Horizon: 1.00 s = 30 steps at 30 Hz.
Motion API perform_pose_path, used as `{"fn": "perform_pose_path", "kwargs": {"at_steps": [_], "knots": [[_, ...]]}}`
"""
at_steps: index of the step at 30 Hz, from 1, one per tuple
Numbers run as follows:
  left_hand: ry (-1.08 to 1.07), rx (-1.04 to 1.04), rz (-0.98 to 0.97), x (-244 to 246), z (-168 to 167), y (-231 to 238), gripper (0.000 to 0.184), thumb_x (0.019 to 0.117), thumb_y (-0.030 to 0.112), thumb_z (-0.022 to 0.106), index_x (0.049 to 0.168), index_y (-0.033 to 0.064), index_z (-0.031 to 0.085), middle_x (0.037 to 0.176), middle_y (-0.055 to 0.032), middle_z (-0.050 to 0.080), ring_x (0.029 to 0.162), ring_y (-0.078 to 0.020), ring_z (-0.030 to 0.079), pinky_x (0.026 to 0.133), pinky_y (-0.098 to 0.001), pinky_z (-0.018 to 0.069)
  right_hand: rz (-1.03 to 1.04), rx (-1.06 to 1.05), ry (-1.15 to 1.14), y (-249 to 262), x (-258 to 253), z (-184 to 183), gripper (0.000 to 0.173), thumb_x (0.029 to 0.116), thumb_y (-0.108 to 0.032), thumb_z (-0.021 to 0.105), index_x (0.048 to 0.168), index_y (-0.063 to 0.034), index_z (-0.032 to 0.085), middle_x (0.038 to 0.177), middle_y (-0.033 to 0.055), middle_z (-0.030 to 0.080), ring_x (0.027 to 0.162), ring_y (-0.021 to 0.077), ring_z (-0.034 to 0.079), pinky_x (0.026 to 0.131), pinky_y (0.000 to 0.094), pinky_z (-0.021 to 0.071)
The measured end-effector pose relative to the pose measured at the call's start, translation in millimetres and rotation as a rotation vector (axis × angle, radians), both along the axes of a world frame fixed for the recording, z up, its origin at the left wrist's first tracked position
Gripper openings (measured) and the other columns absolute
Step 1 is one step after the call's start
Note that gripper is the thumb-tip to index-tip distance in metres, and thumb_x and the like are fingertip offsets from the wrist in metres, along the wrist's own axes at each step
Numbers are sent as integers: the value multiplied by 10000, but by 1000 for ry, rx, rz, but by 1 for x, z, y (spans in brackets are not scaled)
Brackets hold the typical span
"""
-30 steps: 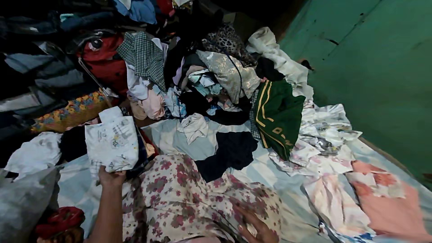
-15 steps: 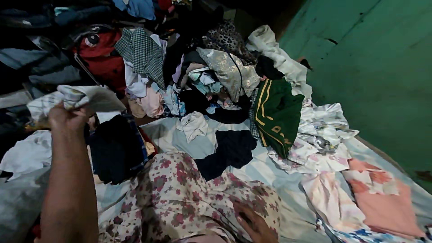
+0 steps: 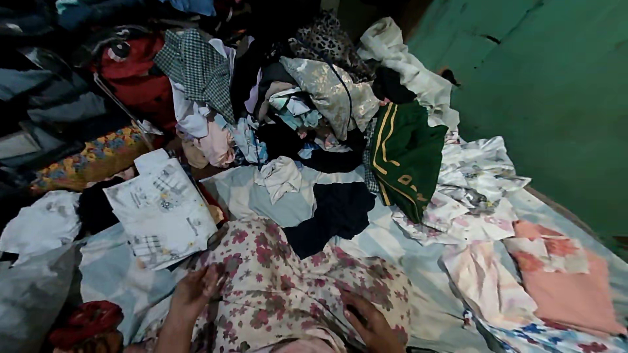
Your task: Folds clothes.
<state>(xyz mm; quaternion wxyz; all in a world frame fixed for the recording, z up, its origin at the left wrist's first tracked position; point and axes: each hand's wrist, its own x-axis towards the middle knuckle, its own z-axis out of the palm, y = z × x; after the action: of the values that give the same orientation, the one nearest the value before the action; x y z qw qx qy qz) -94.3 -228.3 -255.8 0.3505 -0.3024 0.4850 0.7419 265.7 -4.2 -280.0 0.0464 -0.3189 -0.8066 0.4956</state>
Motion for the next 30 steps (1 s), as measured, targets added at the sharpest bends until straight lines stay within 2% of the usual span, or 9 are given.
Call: {"fn": "perform_pose_path", "kwargs": {"at_steps": [2, 5, 7, 10, 13, 17, 23, 26, 30], "knots": [[186, -26, -148, -11, 16, 0, 290, 1104, 227, 315, 1118, 74, 561, 863, -31, 703, 701, -104, 693, 600, -242, 584, 1, 38, 5, -2, -1, -3, 430, 977, -165, 589, 1318, 94, 622, 1286, 262, 661, 1211, 391, 637, 1075, 512, 478], [742, -202, -293, -62, 66, 9, 306, 1110, 187, 320, 1300, 27, 498, 1039, -28, 703, 914, -131, 709, 775, -327, 603, 15, 68, 8, -1, -1, -10, 442, 971, -195, 589, 1303, 92, 635, 1274, 270, 665, 1204, 418, 636, 1075, 551, 466], [1141, -432, -292, -101, 92, 17, 344, 1062, 163, 453, 1333, -45, 497, 1206, -102, 644, 1075, -162, 661, 894, -363, 577, 5, 71, 7, -1, -2, -11, 433, 971, -187, 586, 1297, 94, 639, 1276, 271, 665, 1202, 418, 640, 1074, 551, 469], [1561, -888, -271, -144, 102, 30, 537, 1033, 282, 541, 1437, -66, 478, 1443, -322, 504, 1374, -413, 480, 1143, -506, 388, -70, 108, 49, -7, -1, -13, 360, 968, -135, 584, 1233, 90, 678, 1214, 250, 696, 1140, 384, 676, 1035, 520, 507], [1522, -1233, -385, -157, 57, 47, 687, 1019, 457, 518, 1545, 29, 405, 1590, -304, 340, 1491, -521, 260, 1183, -691, 197, -143, 206, 92, -16, -2, -21, 279, 947, -73, 611, 1161, 70, 719, 1124, 217, 733, 1066, 380, 703, 989, 542, 529], [1340, -1513, -658, -167, -71, 35, 762, 1014, 618, 421, 1635, 201, 274, 1676, -262, 156, 1502, -592, 100, 1017, -898, 87, -148, 239, 24, -20, -5, -23, 271, 940, -72, 627, 1160, 45, 733, 1121, 203, 738, 1088, 400, 688, 1020, 612, 474], [1184, -1426, -777, -214, -39, 30, 773, 1008, 678, 382, 1643, 261, 241, 1694, -227, 117, 1507, -589, 65, 1002, -909, 90, -93, 281, -44, -14, -15, -19, 261, 955, -79, 622, 1157, 45, 731, 1113, 211, 736, 1092, 404, 690, 1017, 583, 497], [1251, -1452, -726, -196, -47, 30, 763, 1014, 656, 382, 1640, 240, 255, 1691, -232, 124, 1515, -572, 73, 1026, -898, 73, -127, 384, -48, -11, -17, -21, 242, 939, -84, 640, 1128, 22, 746, 1156, 204, 723, 1129, 396, 676, 1009, 572, 508], [1270, -1519, -758, -189, -69, 23, 782, 1014, 677, 323, 1657, 258, 172, 1703, -216, 69, 1527, -551, 49, 1027, -895, 64, -238, 457, -242, 14, -20, -14, 270, 931, -131, 667, 1164, -25, 754, 1361, 230, 625, 1309, 476, 534, 1096, 681, 362]]}}
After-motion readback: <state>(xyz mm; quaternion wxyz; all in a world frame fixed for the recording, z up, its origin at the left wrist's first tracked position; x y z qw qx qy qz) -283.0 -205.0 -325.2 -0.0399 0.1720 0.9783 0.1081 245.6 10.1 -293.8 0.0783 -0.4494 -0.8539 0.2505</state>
